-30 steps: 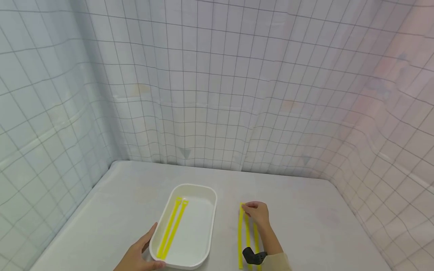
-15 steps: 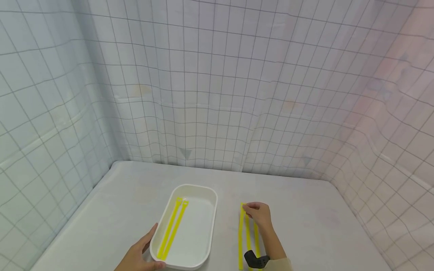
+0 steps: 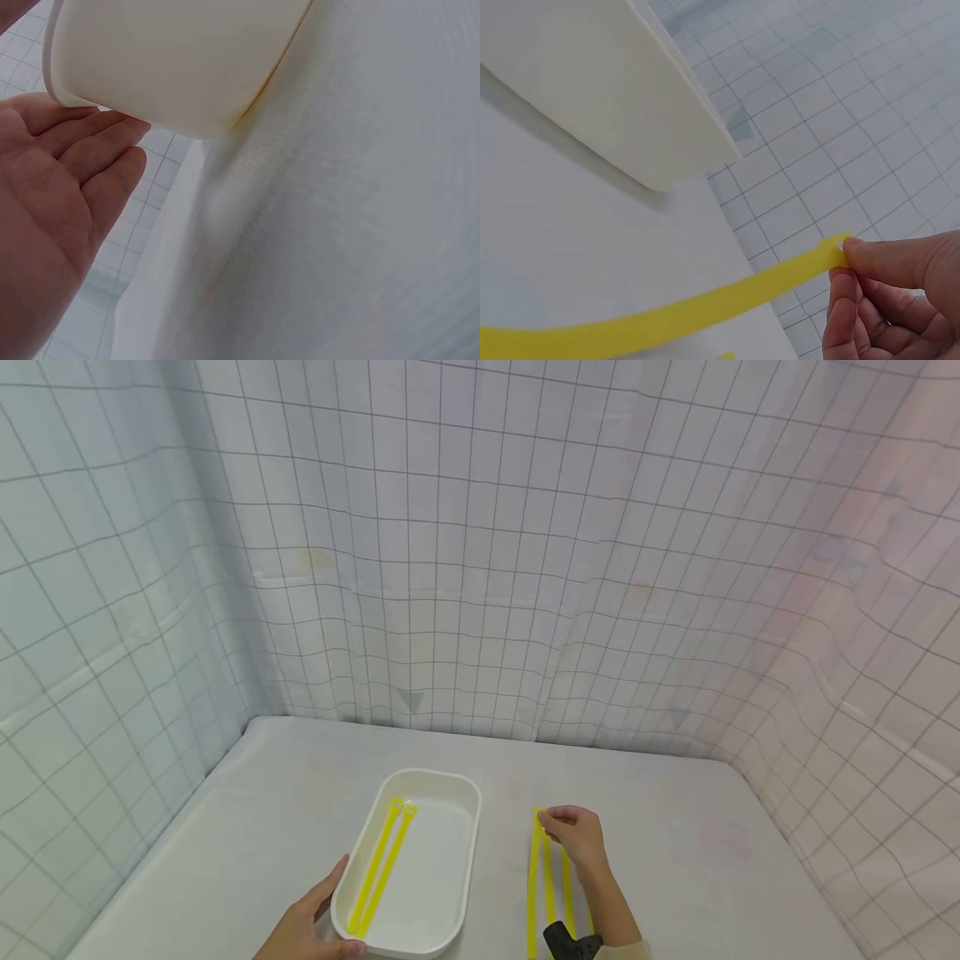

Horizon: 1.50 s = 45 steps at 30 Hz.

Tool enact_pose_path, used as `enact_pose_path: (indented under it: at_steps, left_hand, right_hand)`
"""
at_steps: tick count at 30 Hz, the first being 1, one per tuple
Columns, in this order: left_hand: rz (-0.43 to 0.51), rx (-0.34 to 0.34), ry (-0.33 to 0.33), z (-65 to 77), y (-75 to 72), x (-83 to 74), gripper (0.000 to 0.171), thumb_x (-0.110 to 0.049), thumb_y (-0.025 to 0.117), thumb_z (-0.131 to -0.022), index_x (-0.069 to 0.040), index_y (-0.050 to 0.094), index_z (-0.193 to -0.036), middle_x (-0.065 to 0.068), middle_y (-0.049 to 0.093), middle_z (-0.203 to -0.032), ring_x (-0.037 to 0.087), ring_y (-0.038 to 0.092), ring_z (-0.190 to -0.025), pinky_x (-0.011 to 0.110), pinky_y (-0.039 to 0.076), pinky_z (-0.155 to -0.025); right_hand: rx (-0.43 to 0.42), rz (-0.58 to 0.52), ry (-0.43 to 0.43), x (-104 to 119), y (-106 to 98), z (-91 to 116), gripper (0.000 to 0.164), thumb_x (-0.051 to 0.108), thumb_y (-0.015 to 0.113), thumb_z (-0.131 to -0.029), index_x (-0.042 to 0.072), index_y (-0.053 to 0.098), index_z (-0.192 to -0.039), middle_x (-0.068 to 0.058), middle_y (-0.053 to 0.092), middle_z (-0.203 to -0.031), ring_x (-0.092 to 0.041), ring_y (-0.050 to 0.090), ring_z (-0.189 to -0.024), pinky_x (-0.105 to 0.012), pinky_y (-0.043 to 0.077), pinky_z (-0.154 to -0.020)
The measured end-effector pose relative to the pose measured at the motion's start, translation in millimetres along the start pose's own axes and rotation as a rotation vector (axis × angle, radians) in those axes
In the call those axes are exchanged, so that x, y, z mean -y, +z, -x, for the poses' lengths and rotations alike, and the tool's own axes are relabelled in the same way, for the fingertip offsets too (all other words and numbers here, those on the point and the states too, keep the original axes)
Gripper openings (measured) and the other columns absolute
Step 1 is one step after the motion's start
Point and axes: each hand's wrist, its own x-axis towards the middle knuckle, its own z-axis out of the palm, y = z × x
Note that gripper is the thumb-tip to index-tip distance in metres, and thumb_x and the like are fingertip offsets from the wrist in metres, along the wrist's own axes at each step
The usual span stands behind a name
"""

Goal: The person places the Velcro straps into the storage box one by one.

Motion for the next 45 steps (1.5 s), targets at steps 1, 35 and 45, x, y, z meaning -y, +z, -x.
enact_pose_path:
  at_steps: [1, 35, 45]
  left_hand:
    - [-0.001, 0.000, -0.001, 0.0, 0.0, -0.2, 0.115, -0.037, 0.086, -0.056, -0.005, 0.022, -0.146, 0.018, 0.035, -0.142, 0.039, 0.033, -0.127, 0.060, 0.031, -0.096]
    - [-0.008, -0.008, 0.031, -0.4, 0.6, -1.8, 0.113, -0.036, 0.086, -0.056, -0.003, 0.024, -0.145, 0.018, 0.036, -0.141, 0.038, 0.034, -0.127, 0.057, 0.033, -0.096]
    - [0.029, 0.014, 0.043, 1.8, -0.8, -1.9, 0.115, -0.033, 0.086, -0.057, -0.001, 0.020, -0.145, 0.020, 0.035, -0.141, 0.038, 0.035, -0.126, 0.056, 0.033, -0.096]
  right_hand:
    - [-0.001, 0.000, -0.005, 0, 0, 1, 0.024, 0.011, 0.070, -0.082, -0.008, 0.063, -0.094, -0.008, 0.066, -0.082, -0.021, 0.062, -0.074, -0.034, 0.053, -0.073]
    - [-0.027, -0.101, 0.019, 5, -23, 24, 0.031, 0.014, 0.071, -0.081, -0.009, 0.062, -0.099, -0.007, 0.065, -0.086, -0.021, 0.061, -0.077, -0.029, 0.053, -0.071]
    - [-0.041, -0.105, 0.000, 8, -25, 33, 0.031, 0.012, 0.071, -0.081, -0.010, 0.061, -0.100, -0.008, 0.066, -0.088, -0.021, 0.062, -0.079, -0.030, 0.053, -0.074]
